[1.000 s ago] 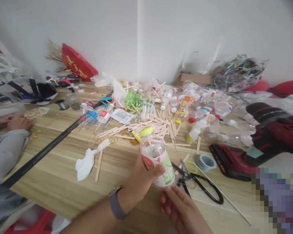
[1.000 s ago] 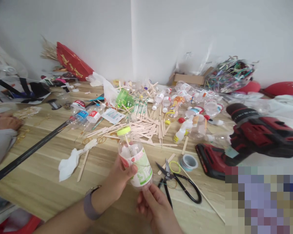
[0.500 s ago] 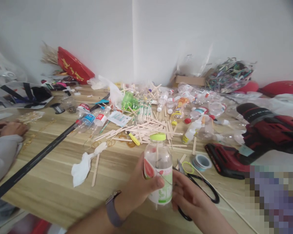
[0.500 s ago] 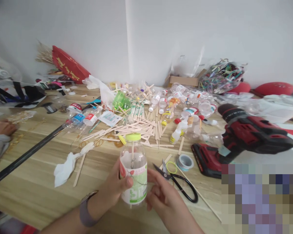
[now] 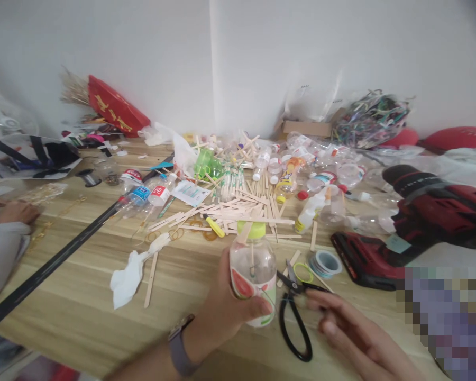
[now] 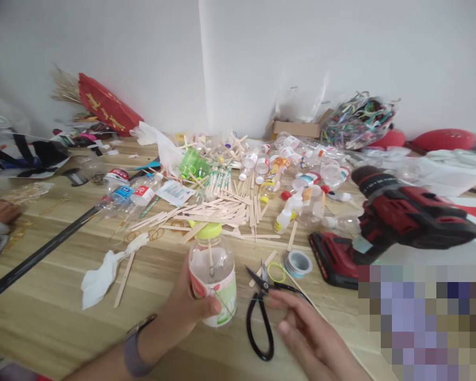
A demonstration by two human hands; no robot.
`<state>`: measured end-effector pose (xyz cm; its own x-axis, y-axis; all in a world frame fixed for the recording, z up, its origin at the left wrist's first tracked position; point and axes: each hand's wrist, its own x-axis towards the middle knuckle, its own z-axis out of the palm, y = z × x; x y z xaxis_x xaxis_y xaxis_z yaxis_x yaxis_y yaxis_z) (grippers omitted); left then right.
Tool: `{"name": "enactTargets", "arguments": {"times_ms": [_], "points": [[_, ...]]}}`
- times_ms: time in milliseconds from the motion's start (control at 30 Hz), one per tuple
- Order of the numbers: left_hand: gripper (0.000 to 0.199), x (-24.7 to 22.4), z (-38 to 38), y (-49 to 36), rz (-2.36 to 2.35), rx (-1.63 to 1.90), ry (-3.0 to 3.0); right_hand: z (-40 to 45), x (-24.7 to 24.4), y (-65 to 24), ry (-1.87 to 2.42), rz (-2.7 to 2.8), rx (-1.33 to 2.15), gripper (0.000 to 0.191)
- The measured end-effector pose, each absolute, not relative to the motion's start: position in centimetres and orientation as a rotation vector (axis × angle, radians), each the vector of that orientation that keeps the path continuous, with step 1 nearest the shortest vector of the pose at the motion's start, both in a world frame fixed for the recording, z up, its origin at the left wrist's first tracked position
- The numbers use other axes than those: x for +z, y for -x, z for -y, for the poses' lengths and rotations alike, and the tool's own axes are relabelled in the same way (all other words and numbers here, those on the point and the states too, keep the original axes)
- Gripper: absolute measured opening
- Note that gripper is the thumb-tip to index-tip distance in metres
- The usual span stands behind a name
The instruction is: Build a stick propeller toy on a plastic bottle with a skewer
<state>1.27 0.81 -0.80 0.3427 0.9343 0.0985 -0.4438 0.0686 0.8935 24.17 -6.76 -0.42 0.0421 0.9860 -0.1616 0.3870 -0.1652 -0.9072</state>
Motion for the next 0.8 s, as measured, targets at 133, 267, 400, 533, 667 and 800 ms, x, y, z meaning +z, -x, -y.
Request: {"name": "enactTargets", "arguments": {"times_ms": [133, 267, 400, 533, 667, 800], "points": [[0.096, -0.5, -0.4, -1.4, -0.621, 1.104, -1.04, 6.4, -1.6, -21.2, 1.393, 1.414, 1.32, 0.09], [0.094, -0.5, -0.4, -1.2, -0.644, 1.128, -1.056, 5.7, -1.5, -18.6, 1.246, 1.326, 1.777, 0.101], [0.081, -0.4, -1.2, -1.0, -0.724, 1.233, -1.118, 5.6, 0.2, -19.0, 1.46, 1.526, 1.655, 0.058], [0.083, -0.4, -1.8, -0.9, -0.759, 1.261, -1.096, 6.1, 1.5, -21.6, 1.528, 1.529, 1.467, 0.057], [0.089, -0.2, -1.7, -1.1, -0.827, 1.25, -1.129, 6.3, 1.2, -22.5, 1.605, 1.433, 1.319, 0.043], [0.094, -0.1, -1.1, -1.2, -0.828, 1.233, -1.227, 5.8, 0.4, -19.8, 1.577, 1.421, 1.176, 0.058]]}}
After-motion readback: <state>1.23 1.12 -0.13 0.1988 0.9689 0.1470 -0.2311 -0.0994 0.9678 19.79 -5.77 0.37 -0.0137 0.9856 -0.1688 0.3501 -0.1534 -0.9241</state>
